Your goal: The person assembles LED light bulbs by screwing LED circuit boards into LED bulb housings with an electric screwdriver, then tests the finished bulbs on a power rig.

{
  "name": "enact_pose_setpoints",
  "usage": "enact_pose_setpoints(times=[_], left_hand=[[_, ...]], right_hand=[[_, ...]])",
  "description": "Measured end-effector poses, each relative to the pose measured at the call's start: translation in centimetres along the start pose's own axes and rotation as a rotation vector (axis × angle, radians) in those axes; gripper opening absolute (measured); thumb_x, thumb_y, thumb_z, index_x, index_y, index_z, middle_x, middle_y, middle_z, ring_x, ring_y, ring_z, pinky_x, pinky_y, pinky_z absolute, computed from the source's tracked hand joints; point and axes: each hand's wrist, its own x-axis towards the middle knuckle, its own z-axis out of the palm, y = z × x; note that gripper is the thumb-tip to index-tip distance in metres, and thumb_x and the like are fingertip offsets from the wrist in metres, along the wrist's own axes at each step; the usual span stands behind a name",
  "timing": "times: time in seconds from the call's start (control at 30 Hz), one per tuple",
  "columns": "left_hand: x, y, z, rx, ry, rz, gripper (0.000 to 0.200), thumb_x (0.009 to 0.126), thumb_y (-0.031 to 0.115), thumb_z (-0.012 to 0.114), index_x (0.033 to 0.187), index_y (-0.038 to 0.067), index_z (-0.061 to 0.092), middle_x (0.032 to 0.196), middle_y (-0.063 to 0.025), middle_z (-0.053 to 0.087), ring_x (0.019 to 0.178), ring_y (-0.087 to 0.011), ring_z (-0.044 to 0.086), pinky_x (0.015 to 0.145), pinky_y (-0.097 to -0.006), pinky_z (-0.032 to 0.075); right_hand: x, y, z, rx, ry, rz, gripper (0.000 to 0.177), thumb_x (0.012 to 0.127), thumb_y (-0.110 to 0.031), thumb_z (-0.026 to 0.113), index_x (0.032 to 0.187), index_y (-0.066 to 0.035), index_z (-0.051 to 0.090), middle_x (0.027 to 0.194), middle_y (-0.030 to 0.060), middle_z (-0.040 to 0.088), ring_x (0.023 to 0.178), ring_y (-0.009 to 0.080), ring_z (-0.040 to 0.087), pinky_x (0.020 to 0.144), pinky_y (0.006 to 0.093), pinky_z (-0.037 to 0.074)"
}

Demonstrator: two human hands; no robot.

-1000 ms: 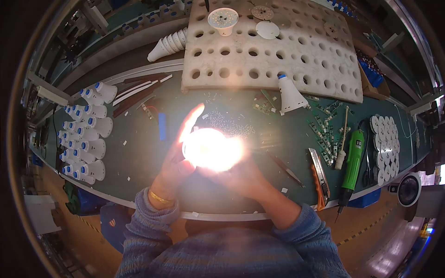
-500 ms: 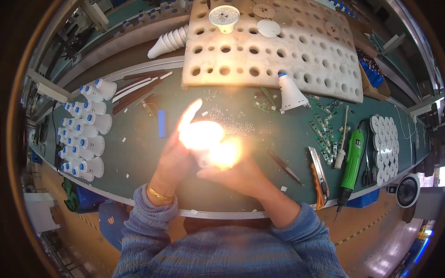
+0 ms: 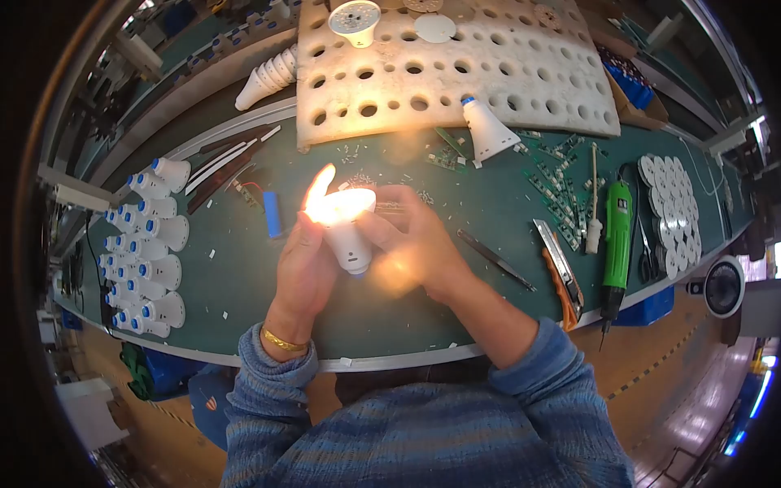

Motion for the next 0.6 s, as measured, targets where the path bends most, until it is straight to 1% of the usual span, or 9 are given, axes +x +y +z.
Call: enact_pose_setpoints(times=[0.07, 0.17, 0.2, 0.3, 0.37, 0.43, 0.47, 0.53, 0.6], left_hand=[[-0.2, 0.1, 0.8, 0.148, 0.004, 0.065, 0.062, 0.097, 0.040, 0.033, 0.143, 0.001, 0.015, 0.135, -0.0161, 0.041, 0.124, -0.0262, 0.041, 0.105, -0.0397, 0.031], [-0.4, 0.6, 1.2, 0.282, 0.037, 0.058, 0.060, 0.098, 0.037, 0.033, 0.143, 0.002, 0.017, 0.139, -0.0144, 0.036, 0.126, -0.0255, 0.038, 0.106, -0.0394, 0.029], [-0.5, 0.6, 0.9, 0.326, 0.012, 0.055, 0.057, 0.098, 0.034, 0.035, 0.143, 0.004, 0.017, 0.141, -0.0127, 0.034, 0.128, -0.0244, 0.036, 0.106, -0.0391, 0.028], [-0.5, 1.0, 0.9, 0.307, -0.007, 0.057, 0.055, 0.098, 0.029, 0.037, 0.143, 0.004, 0.018, 0.140, -0.0122, 0.035, 0.128, -0.0232, 0.036, 0.106, -0.0378, 0.028], [-0.2, 0.9, 1.0, 0.344, -0.025, 0.086, 0.056, 0.096, 0.025, 0.044, 0.143, 0.005, 0.020, 0.135, -0.0103, 0.039, 0.120, -0.0202, 0.042, 0.098, -0.0342, 0.036], [-0.4, 1.2, 1.3, 0.372, -0.031, 0.069, 0.059, 0.095, 0.024, 0.049, 0.143, 0.008, 0.019, 0.128, -0.0083, 0.045, 0.109, -0.0165, 0.050, 0.088, -0.0300, 0.045], [-0.4, 0.9, 0.8, 0.433, -0.001, 0.067, 0.057, 0.094, 0.023, 0.052, 0.141, 0.009, 0.024, 0.121, -0.0067, 0.049, 0.098, -0.0130, 0.053, 0.076, -0.0266, 0.049], [-0.3, 0.9, 0.4, 0.381, 0.000, 0.013, 0.056, 0.094, 0.024, 0.052, 0.140, 0.008, 0.026, 0.119, -0.0070, 0.051, 0.096, -0.0133, 0.054, 0.075, -0.0267, 0.050], [-0.3, 1.1, -0.1, 0.405, 0.007, -0.051, 0.054, 0.093, 0.025, 0.052, 0.139, 0.007, 0.030, 0.116, -0.0079, 0.053, 0.093, -0.0137, 0.056, 0.072, -0.0269, 0.051]], right_hand=[[0.2, -0.2, 0.0, 0.114, -0.050, -0.003, 0.049, 0.085, -0.027, 0.065, 0.120, 0.001, 0.045, 0.111, 0.0148, 0.059, 0.094, 0.0169, 0.059, 0.077, 0.0297, 0.049], [0.5, -1.3, 0.0, -0.019, -0.140, -0.034, 0.053, 0.083, -0.027, 0.067, 0.122, 0.001, 0.045, 0.110, 0.0131, 0.059, 0.097, 0.0167, 0.058, 0.080, 0.0299, 0.048], [0.5, -1.7, 0.2, -0.022, -0.181, -0.019, 0.056, 0.081, -0.027, 0.070, 0.123, 0.000, 0.045, 0.110, 0.0110, 0.058, 0.100, 0.0158, 0.056, 0.083, 0.0289, 0.047], [1.1, -1.5, -0.1, 0.016, -0.209, 0.001, 0.057, 0.080, -0.028, 0.070, 0.123, -0.001, 0.044, 0.111, 0.0090, 0.056, 0.100, 0.0147, 0.055, 0.079, 0.0288, 0.049], [1.4, -1.3, -0.5, -0.011, -0.254, 0.029, 0.060, 0.080, -0.030, 0.071, 0.126, -0.005, 0.040, 0.113, 0.0076, 0.054, 0.099, 0.0148, 0.054, 0.071, 0.0304, 0.051], [1.5, -1.2, -0.5, -0.010, -0.274, 0.024, 0.064, 0.079, -0.032, 0.071, 0.127, -0.005, 0.038, 0.113, 0.0083, 0.054, 0.100, 0.0157, 0.054, 0.072, 0.0313, 0.051], [1.6, -0.8, -0.6, -0.035, -0.257, -0.030, 0.062, 0.081, -0.034, 0.069, 0.126, -0.005, 0.038, 0.112, 0.0087, 0.054, 0.099, 0.0162, 0.055, 0.072, 0.0314, 0.051], [1.9, 0.1, -0.7, -0.083, -0.227, -0.137, 0.060, 0.085, -0.039, 0.064, 0.126, -0.006, 0.037, 0.111, 0.0094, 0.054, 0.097, 0.0171, 0.056, 0.072, 0.0315, 0.052], [1.3, -0.8, -0.7, 0.011, -0.231, -0.001, 0.057, 0.088, -0.044, 0.057, 0.125, -0.005, 0.037, 0.109, 0.0103, 0.054, 0.093, 0.0186, 0.058, 0.072, 0.0312, 0.052]])
